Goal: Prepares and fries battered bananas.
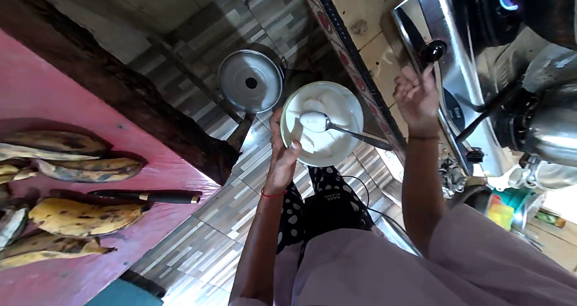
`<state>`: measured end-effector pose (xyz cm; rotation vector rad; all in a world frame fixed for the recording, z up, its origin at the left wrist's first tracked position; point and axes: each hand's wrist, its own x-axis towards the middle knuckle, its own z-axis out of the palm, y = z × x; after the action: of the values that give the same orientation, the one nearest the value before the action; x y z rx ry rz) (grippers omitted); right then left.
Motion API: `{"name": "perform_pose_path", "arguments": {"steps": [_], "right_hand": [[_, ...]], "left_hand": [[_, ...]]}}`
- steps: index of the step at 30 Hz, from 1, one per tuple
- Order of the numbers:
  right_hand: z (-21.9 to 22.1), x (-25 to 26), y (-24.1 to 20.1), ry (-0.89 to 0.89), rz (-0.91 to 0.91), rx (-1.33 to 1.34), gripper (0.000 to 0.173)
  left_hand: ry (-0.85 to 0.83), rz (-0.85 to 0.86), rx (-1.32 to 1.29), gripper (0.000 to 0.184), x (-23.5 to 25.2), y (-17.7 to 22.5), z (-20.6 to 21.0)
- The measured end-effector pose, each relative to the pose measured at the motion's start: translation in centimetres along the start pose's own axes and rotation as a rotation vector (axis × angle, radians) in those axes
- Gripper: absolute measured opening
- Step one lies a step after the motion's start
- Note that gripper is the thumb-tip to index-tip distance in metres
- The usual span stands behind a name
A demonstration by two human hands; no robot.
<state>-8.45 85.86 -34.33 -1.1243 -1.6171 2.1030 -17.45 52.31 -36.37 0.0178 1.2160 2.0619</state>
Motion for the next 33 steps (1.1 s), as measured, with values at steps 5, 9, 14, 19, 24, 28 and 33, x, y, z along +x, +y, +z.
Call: {"name": "perform_pose_path", "arguments": {"steps": [5, 9, 14, 19, 24, 28, 33], "right_hand": [[3.4, -9.7, -5.3, -0.292, 0.075, -0.381, 0.05], [5.1, -13.7, -8.4, -0.228, 0.127, -0.505, 0.03], [6.6, -16.0, -11.4, -0.126, -0.177, -0.925, 0.02], [8.6, -17.6, -14.3, -0.103, -0.347, -1.396, 0.025], [7.5, -19.2, -16.8, 0.013, -0.566, -1.477, 0.021], [5.7, -19.1, -18.0, 0.123, -0.696, -1.438, 0.027], [5.0, -19.0, -18.9, 0.17, -0.638, -1.431, 0.026]], "left_hand": [[0.01, -0.005, 0.089, 0.096, -0.2, 0.6, 1.8], [0.058, -0.082, 0.1, 0.102, -0.8, 1.3, 4.5], [0.043, -0.058, 0.099, 0.079, -1.5, 2.6, 8.1], [0.018, -0.085, 0.142, 0.08, -2.8, 4.7, 11.1], [0.012, -0.097, 0.148, 0.08, -2.9, 6.9, 13.8], [-0.004, -0.064, 0.089, 0.079, -2.1, 7.6, 15.3], [-0.006, -0.071, 0.137, 0.078, -2.2, 7.7, 16.5]]}}
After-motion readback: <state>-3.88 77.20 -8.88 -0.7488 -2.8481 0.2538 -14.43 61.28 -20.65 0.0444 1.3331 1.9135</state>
